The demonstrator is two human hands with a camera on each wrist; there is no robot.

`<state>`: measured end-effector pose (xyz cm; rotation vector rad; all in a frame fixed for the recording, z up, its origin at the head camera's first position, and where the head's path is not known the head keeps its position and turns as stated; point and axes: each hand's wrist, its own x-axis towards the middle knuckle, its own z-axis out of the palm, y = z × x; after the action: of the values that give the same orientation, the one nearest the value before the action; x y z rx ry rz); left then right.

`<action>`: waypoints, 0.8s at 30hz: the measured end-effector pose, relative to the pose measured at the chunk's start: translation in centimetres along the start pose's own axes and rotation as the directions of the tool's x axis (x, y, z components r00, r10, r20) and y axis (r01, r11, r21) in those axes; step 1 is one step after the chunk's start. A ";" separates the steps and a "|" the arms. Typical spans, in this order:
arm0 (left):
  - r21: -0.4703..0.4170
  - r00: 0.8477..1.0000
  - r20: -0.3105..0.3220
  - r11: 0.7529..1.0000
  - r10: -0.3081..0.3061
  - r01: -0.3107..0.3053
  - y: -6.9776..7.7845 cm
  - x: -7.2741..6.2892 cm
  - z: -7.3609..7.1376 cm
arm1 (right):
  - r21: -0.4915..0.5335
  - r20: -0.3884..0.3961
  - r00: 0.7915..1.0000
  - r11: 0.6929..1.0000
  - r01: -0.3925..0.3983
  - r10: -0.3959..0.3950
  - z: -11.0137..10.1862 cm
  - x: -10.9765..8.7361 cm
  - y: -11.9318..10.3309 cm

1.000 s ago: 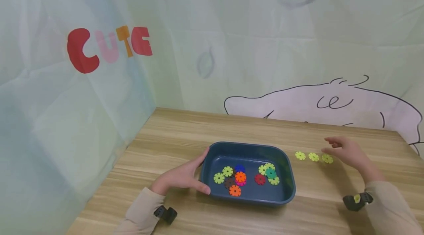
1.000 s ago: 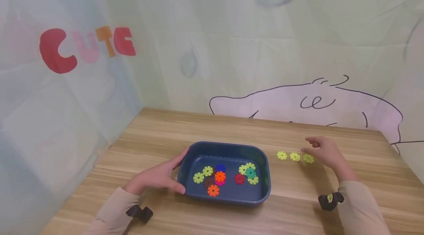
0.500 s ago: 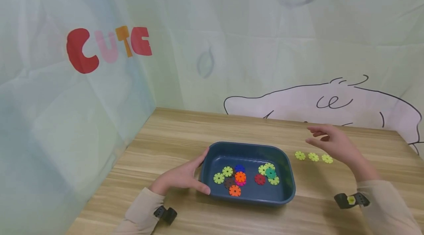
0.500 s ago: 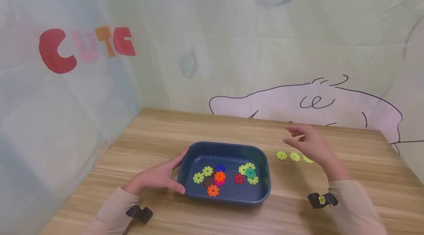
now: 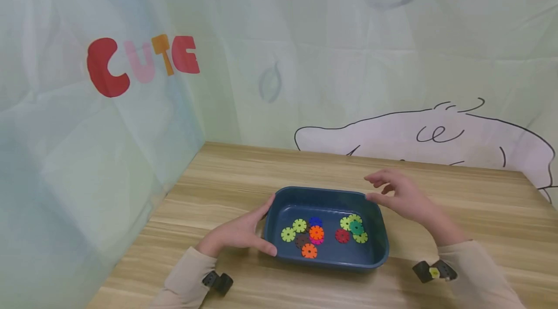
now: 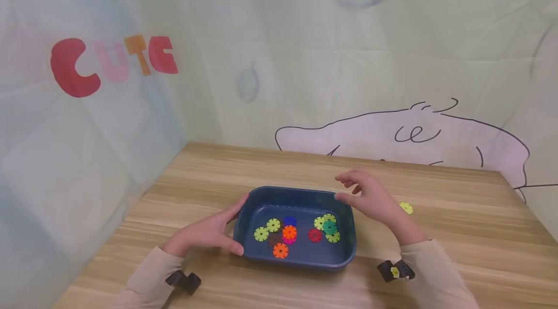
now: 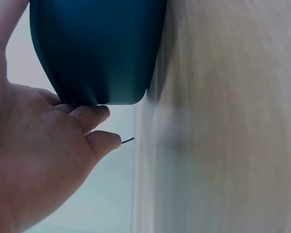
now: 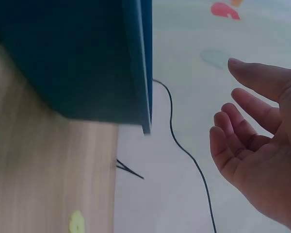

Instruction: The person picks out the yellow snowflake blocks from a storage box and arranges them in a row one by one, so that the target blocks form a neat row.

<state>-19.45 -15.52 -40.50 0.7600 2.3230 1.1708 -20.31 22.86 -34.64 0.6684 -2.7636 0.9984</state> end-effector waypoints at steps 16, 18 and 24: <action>0.013 1.000 -0.004 1.000 -0.008 0.008 0.0 0.0 0.0 | 0.083 0.183 0.983 0.997 0.007 -0.022 5.7 1.1 -1.1; 0.017 1.000 -0.004 1.000 -0.007 0.007 0.0 0.0 0.0 | 0.085 0.202 0.979 0.996 -0.011 -0.007 6.2 1.2 -1.1; 0.017 1.000 -0.006 1.000 -0.002 0.002 -0.1 0.0 0.0 | 0.063 0.218 0.976 0.998 -0.012 -0.002 7.4 1.3 -0.8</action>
<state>-19.43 -15.54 -40.57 0.7611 2.3408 1.1558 -20.92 17.16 -39.57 0.8268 -2.9308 1.0791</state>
